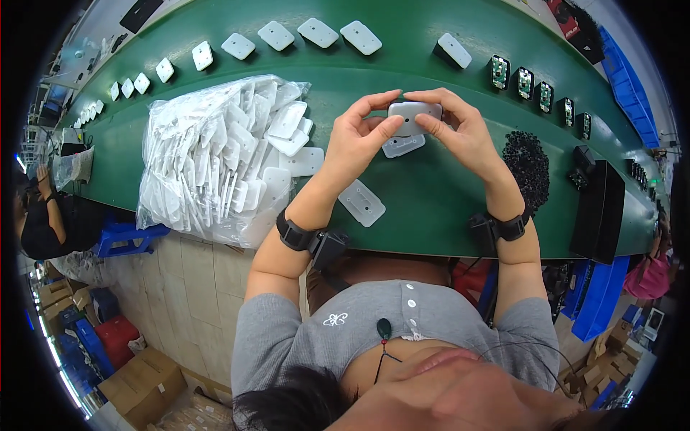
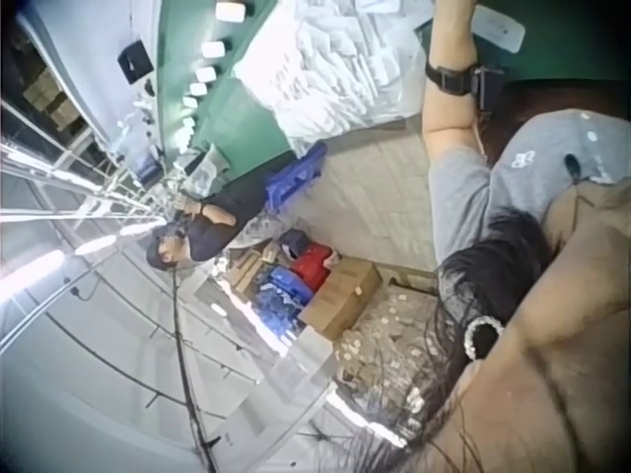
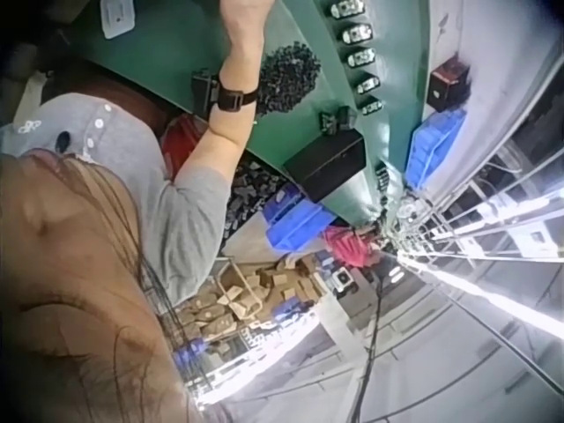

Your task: Assembling small electronic casings by inserting internal components.

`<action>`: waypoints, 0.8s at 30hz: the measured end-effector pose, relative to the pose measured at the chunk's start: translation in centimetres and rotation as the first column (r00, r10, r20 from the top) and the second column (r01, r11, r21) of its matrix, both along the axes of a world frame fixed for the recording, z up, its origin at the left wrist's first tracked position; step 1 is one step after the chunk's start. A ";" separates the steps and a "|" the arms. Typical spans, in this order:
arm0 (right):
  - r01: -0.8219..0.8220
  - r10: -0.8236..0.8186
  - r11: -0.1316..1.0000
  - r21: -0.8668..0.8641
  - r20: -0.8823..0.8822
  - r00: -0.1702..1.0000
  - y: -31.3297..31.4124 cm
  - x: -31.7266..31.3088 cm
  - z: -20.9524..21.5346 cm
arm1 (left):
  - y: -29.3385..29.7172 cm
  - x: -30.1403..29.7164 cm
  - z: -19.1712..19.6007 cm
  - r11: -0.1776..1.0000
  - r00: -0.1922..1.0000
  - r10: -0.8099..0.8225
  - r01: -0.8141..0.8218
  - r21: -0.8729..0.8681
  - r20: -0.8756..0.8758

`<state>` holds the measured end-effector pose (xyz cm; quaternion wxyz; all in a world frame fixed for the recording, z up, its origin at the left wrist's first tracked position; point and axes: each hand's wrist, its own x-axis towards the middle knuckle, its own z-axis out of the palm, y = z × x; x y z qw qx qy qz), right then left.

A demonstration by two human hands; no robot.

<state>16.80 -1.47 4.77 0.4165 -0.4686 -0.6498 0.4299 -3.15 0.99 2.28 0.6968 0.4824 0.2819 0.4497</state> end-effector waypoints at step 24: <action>0.075 -0.094 0.985 0.155 0.122 0.988 -1.0 -1.0 -0.9 | 0.2 0.3 -1.0 0.997 0.996 0.065 -0.062 0.051 -0.052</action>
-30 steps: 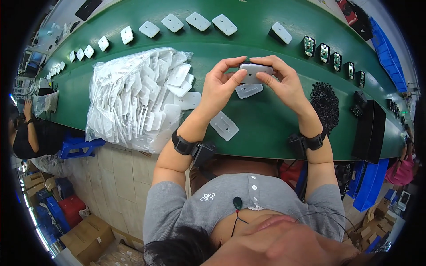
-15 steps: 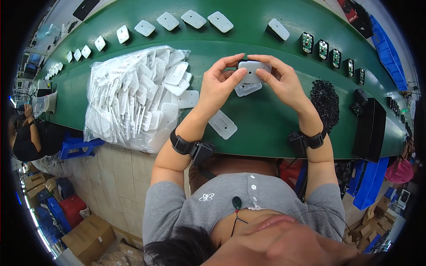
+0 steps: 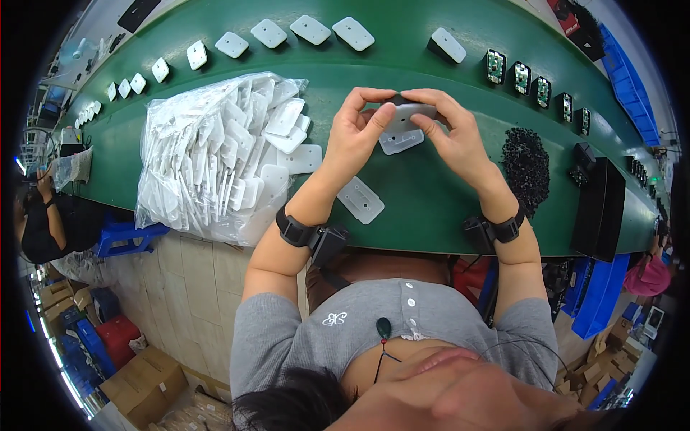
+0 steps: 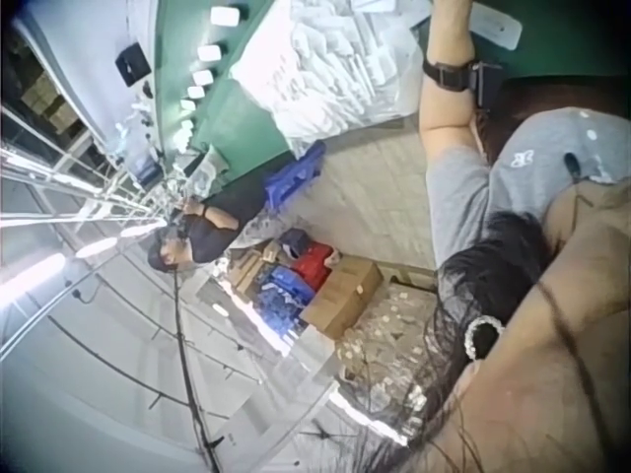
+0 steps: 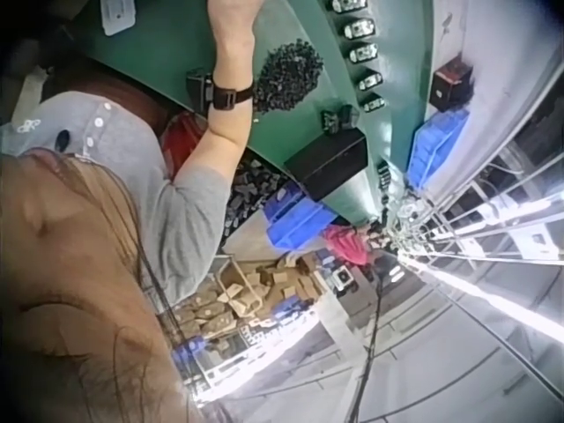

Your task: Assembling small electronic casings by inserting internal components.

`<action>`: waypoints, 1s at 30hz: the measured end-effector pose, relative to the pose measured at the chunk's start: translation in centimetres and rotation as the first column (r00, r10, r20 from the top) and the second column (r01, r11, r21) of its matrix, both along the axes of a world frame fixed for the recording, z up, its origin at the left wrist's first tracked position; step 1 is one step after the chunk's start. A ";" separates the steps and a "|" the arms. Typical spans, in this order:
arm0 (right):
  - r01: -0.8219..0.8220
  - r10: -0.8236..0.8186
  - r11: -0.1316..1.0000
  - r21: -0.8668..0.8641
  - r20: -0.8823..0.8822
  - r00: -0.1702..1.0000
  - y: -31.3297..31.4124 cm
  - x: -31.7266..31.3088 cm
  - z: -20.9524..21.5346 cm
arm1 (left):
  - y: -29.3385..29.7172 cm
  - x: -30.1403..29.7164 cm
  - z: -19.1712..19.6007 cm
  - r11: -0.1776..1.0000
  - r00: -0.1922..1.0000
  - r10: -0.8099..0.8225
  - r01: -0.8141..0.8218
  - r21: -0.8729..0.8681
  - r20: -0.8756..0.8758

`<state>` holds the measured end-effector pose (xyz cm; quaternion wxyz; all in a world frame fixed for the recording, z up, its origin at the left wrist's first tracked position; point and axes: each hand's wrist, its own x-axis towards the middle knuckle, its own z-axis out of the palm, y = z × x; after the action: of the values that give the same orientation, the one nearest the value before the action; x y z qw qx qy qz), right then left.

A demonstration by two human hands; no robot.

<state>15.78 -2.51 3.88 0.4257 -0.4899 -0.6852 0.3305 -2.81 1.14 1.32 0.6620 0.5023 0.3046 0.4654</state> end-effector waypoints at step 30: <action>0.037 -0.108 0.990 0.138 0.559 0.822 -7.1 2.5 -0.3 | -1.0 0.9 -2.3 0.614 0.540 0.494 0.339 0.713 -0.682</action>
<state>18.32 -9.66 3.63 0.2448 -0.5647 -0.7801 0.1121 -1.86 0.11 -0.95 0.1156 0.8779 0.3700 0.2811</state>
